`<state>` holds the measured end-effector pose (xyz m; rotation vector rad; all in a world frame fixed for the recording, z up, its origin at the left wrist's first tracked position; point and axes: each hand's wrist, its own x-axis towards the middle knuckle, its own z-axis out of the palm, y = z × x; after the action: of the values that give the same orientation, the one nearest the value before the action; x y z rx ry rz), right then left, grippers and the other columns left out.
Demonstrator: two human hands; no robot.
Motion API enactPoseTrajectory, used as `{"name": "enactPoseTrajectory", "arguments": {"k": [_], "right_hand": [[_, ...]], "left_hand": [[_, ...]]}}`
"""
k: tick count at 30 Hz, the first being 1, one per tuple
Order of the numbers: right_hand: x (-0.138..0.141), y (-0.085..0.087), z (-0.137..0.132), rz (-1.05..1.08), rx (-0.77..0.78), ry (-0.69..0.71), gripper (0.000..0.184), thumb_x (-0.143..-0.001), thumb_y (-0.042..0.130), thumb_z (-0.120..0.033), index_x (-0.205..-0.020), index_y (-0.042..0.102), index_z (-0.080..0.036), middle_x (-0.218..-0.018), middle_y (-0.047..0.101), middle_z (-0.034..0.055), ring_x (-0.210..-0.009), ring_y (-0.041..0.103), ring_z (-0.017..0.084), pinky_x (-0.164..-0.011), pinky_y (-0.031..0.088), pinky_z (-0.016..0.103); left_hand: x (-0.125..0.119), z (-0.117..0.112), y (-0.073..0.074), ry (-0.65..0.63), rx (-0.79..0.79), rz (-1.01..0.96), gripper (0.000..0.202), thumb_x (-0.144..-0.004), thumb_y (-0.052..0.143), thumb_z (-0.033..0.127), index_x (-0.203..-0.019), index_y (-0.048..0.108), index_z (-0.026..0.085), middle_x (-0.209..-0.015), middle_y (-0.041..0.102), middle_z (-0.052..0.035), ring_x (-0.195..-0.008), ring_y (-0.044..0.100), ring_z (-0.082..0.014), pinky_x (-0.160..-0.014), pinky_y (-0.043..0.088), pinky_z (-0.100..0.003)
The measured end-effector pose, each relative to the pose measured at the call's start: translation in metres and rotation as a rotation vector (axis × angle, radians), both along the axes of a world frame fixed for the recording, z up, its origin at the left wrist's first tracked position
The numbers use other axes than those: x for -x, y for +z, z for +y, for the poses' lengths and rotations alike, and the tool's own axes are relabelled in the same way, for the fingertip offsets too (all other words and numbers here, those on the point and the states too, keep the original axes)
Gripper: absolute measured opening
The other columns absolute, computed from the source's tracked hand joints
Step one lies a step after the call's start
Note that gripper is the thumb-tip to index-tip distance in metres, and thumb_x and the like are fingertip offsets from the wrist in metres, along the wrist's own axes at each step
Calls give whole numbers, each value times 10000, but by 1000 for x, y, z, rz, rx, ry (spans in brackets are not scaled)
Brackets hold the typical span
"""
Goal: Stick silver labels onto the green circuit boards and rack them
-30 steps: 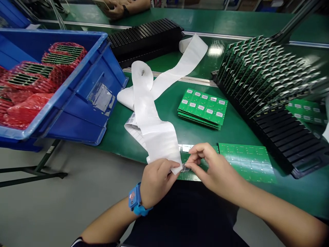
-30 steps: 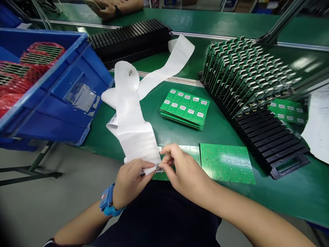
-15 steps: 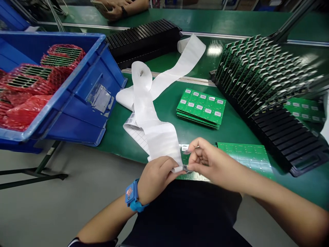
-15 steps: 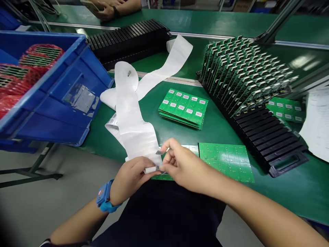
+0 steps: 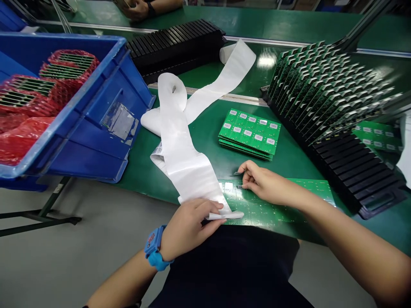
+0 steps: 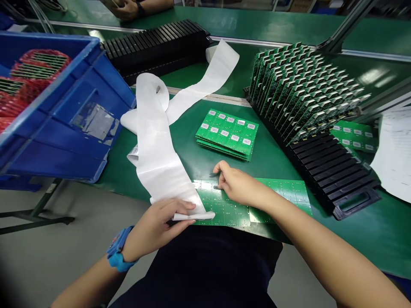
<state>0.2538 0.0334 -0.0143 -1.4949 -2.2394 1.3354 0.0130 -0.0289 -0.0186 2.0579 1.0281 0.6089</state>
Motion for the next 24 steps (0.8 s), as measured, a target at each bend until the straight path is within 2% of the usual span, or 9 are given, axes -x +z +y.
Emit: {"name": "enactPoseTrajectory", "arguments": {"k": [6, 9, 12, 14, 17, 19, 21, 24], "right_hand": [[5, 1, 0, -79, -76, 3, 215, -813, 453, -147, -1004, 372, -205, -735, 595, -5, -658, 554, 151, -600, 407, 273], [12, 2, -9, -171, -168, 22, 223, -816, 448, -149, -1026, 386, -195, -731, 589, 7, -631, 540, 163, -562, 392, 279], [16, 5, -19, -306, -349, 1, 161, -834, 443, -167, -994, 448, -181, -909, 576, 86, -725, 553, 202, -588, 405, 311], [12, 9, -22, -307, -420, -73, 155, -845, 460, -220, -992, 472, -172, -1031, 531, 123, -755, 554, 202, -611, 422, 321], [-3, 14, -17, -214, -324, -160, 148, -861, 459, -307, -933, 516, -190, -959, 549, 82, -702, 549, 163, -615, 434, 301], [-13, 15, -11, -189, -186, -111, 155, -867, 443, -312, -835, 553, -207, -856, 575, 49, -716, 552, 162, -635, 434, 294], [-19, 13, -8, -198, -76, -48, 172, -860, 445, -287, -773, 572, -209, -824, 593, 41, -756, 556, 173, -663, 431, 298], [-20, 7, -7, -219, -39, -35, 169, -848, 444, -242, -752, 575, -197, -839, 605, 47, -768, 556, 180, -683, 424, 308]], "left_hand": [[-1, -1, -3, -16, -7, -13, 116, -806, 617, 211, -899, 551, 189, -1009, 684, -40, -992, 620, -156, -860, 503, -304], [-1, -1, -3, -9, -4, -14, 101, -802, 619, 209, -875, 553, 189, -1003, 686, -43, -1001, 617, -162, -867, 503, -308], [-1, -2, -4, 2, 2, -19, 79, -803, 613, 205, -861, 562, 189, -999, 686, -53, -980, 628, -174, -850, 514, -321], [0, -3, -4, 13, 11, -26, 84, -810, 603, 198, -889, 574, 190, -984, 690, -53, -937, 643, -174, -819, 528, -322], [0, -5, -4, 41, 44, -37, 111, -819, 595, 194, -930, 584, 199, -959, 695, -38, -893, 655, -167, -781, 541, -305], [-1, -6, -3, 97, 81, -49, 166, -818, 601, 191, -981, 580, 216, -972, 690, -26, -898, 653, -162, -777, 544, -287], [-2, -8, -3, 179, 107, -103, 312, -817, 602, 163, -1110, 525, 238, -1014, 678, -23, -936, 642, -157, -790, 544, -276], [-4, -7, -5, 255, 52, -240, 446, -810, 593, 88, -1198, 458, 263, -1064, 656, -24, -997, 615, -158, -830, 533, -291]]}}
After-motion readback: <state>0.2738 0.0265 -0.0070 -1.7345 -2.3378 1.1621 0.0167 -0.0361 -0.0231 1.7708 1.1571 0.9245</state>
